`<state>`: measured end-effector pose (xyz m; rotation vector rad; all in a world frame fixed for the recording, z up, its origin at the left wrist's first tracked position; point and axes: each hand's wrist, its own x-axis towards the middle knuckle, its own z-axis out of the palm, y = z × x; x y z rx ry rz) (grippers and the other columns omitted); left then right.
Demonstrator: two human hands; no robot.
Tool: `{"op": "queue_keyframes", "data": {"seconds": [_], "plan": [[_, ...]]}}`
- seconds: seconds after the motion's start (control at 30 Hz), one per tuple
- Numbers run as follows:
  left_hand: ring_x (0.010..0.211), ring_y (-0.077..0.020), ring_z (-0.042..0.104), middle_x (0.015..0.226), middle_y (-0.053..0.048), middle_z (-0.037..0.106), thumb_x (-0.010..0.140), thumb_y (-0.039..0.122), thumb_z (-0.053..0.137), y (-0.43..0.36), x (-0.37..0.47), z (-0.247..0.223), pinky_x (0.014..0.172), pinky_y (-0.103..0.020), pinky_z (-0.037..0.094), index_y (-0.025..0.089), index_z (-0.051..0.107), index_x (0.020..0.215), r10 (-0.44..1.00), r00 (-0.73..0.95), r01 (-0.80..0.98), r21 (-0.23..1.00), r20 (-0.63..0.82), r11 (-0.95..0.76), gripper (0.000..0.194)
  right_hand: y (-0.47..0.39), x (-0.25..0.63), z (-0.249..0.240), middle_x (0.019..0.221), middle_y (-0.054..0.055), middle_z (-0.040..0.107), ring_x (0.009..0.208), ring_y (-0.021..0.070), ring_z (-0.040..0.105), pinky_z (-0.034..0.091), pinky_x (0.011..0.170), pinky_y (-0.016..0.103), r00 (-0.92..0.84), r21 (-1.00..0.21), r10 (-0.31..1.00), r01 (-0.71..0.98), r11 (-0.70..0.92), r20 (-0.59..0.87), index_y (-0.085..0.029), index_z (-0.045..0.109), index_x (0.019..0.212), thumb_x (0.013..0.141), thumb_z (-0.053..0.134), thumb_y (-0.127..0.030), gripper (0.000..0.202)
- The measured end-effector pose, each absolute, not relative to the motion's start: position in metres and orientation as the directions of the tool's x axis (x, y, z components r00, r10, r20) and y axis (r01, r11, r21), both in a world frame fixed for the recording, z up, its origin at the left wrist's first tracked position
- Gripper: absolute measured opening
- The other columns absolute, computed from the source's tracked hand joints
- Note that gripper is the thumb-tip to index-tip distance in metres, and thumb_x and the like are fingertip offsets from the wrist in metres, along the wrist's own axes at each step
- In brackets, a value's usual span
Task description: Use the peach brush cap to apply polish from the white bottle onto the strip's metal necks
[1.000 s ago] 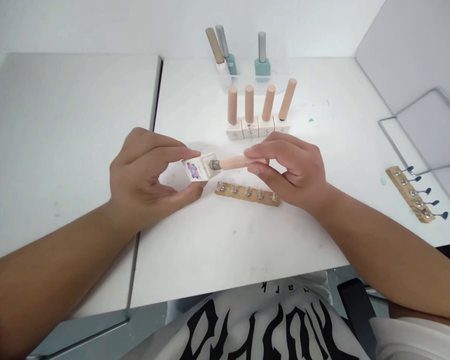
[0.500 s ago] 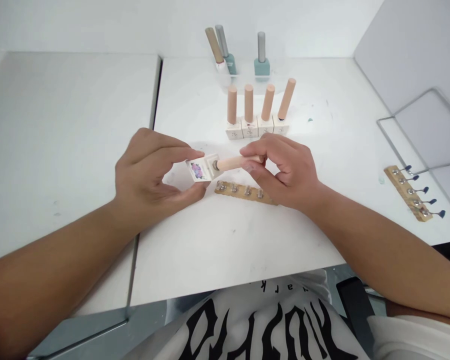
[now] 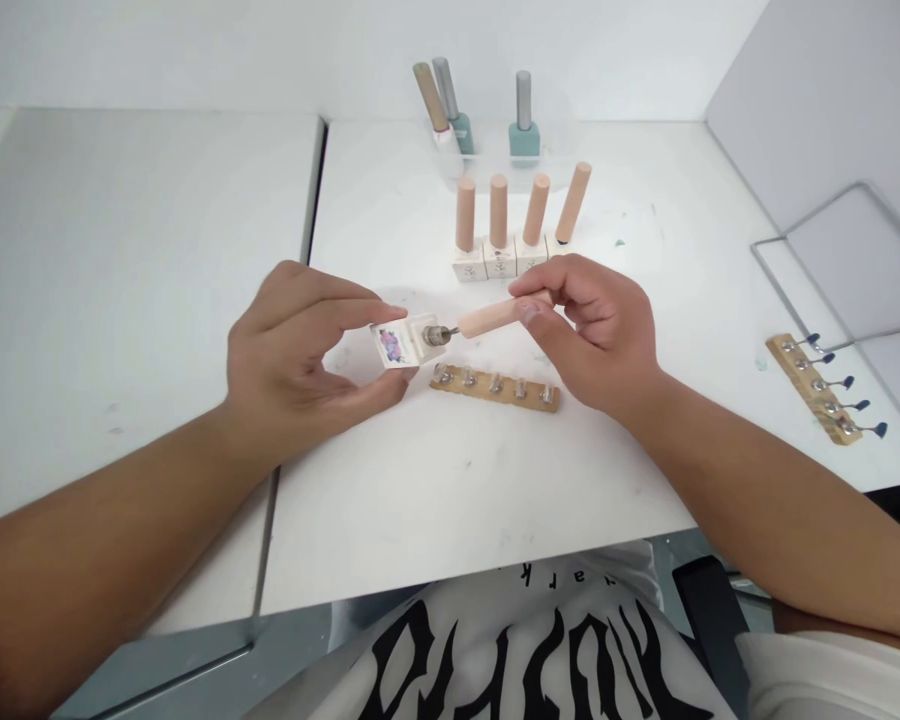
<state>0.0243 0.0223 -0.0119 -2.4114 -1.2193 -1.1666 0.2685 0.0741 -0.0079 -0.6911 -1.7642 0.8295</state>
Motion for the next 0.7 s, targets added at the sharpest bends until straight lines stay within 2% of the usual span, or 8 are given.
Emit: {"op": "queue_keyframes", "data": {"seconds": [0.17,0.27,0.43,0.5,0.7], "plan": [[0.07,-0.0184,0.055,0.086,0.002,0.063,0.074,0.02,0.069,0.018,0.025,-0.008,0.06,-0.038,0.045,0.034,0.056,0.105,0.652,0.307,0.724,0.275,0.693,-0.633,0.036,0.08,0.27,-0.008,0.058,-0.003,0.055,0.051,0.0087,0.05,0.04,0.05,0.027,-0.251,-0.916,0.882,-0.062,0.396,0.398,-0.022,0.069,0.075,0.081,0.062,-0.015,0.012],[0.073,-0.0192,0.055,0.086,0.0,0.063,0.076,0.018,0.068,0.017,0.021,-0.009,0.061,-0.038,0.046,0.032,0.059,0.106,0.686,0.284,0.682,0.362,0.669,-0.636,0.034,0.086,0.275,-0.005,0.055,-0.003,0.054,0.049,0.0078,0.048,0.039,0.05,0.026,-0.269,-0.943,0.904,-0.125,0.309,0.332,-0.02,0.068,0.072,0.079,0.06,-0.011,0.014],[0.076,-0.0203,0.056,0.086,-0.002,0.065,0.066,0.014,0.077,0.021,0.008,-0.017,0.059,-0.037,0.046,0.028,0.065,0.109,0.651,0.26,0.612,0.4,0.713,-0.682,0.047,0.1,0.288,-0.003,0.054,-0.003,0.053,0.048,0.0074,0.045,0.036,0.048,0.026,-0.415,-0.955,0.861,-0.151,0.254,0.294,-0.017,0.067,0.069,0.073,0.058,-0.01,0.013],[0.077,-0.0206,0.056,0.087,-0.003,0.065,0.064,0.013,0.079,0.022,0.005,-0.018,0.058,-0.036,0.044,0.027,0.067,0.109,0.678,0.238,0.617,0.431,0.696,-0.658,0.049,0.107,0.294,-0.004,0.055,-0.002,0.053,0.049,0.0077,0.045,0.036,0.048,0.025,-0.494,-0.961,0.824,-0.148,0.232,0.275,-0.016,0.067,0.07,0.073,0.056,-0.011,0.013],[0.073,-0.0187,0.054,0.084,-0.001,0.064,0.066,0.017,0.077,0.022,0.006,-0.016,0.061,-0.035,0.043,0.034,0.067,0.113,0.729,0.197,0.618,0.494,0.656,-0.612,0.051,0.117,0.3,-0.008,0.054,-0.003,0.052,0.049,0.0062,0.044,0.034,0.046,0.022,-0.632,-0.971,0.738,-0.124,0.204,0.236,-0.013,0.067,0.073,0.074,0.058,-0.012,0.008]]}}
